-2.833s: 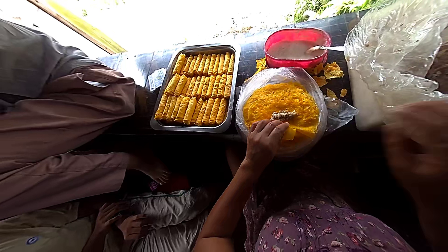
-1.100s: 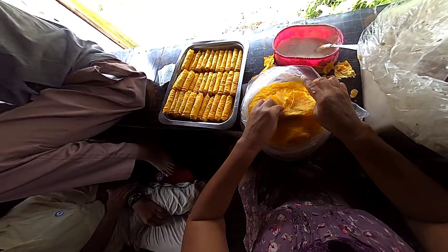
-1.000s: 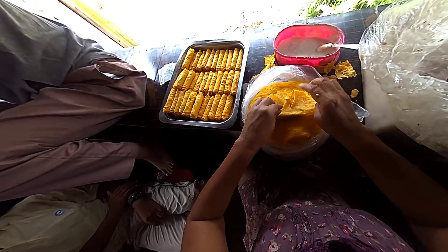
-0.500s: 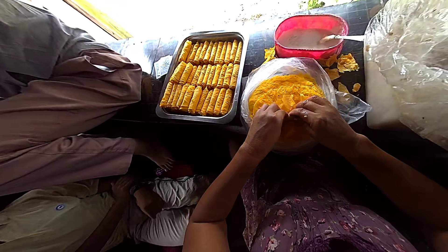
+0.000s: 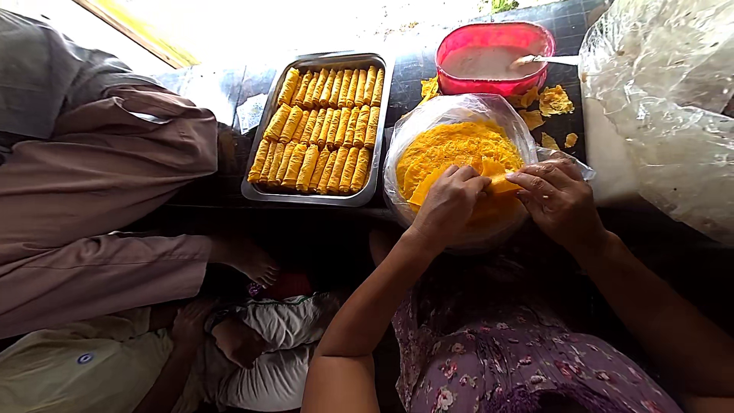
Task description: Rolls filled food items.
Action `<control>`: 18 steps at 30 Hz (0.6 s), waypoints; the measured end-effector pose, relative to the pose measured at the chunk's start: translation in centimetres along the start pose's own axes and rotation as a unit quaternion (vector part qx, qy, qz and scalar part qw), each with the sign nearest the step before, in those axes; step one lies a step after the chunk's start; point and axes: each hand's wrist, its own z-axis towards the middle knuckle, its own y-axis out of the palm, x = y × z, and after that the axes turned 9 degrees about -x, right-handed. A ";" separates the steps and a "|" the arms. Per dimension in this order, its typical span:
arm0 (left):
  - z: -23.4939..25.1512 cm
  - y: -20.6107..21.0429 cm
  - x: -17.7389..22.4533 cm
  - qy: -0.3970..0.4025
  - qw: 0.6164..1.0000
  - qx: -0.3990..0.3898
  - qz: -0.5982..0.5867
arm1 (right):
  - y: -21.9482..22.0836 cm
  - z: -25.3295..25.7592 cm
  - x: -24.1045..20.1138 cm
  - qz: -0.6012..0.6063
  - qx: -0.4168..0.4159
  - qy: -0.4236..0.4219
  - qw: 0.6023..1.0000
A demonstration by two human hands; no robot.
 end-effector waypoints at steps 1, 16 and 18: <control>-0.2 0.2 0.1 0.004 1.000 0.005 0.008 | 0.1 -0.2 0.0 -0.001 0.001 -0.001 1.000; -0.7 0.8 0.5 0.024 0.998 0.003 0.050 | 0.9 0.8 -2.7 0.041 0.062 0.025 0.997; -0.8 0.3 0.3 0.012 1.000 0.007 0.013 | 1.2 1.3 -3.2 0.044 0.058 0.009 0.997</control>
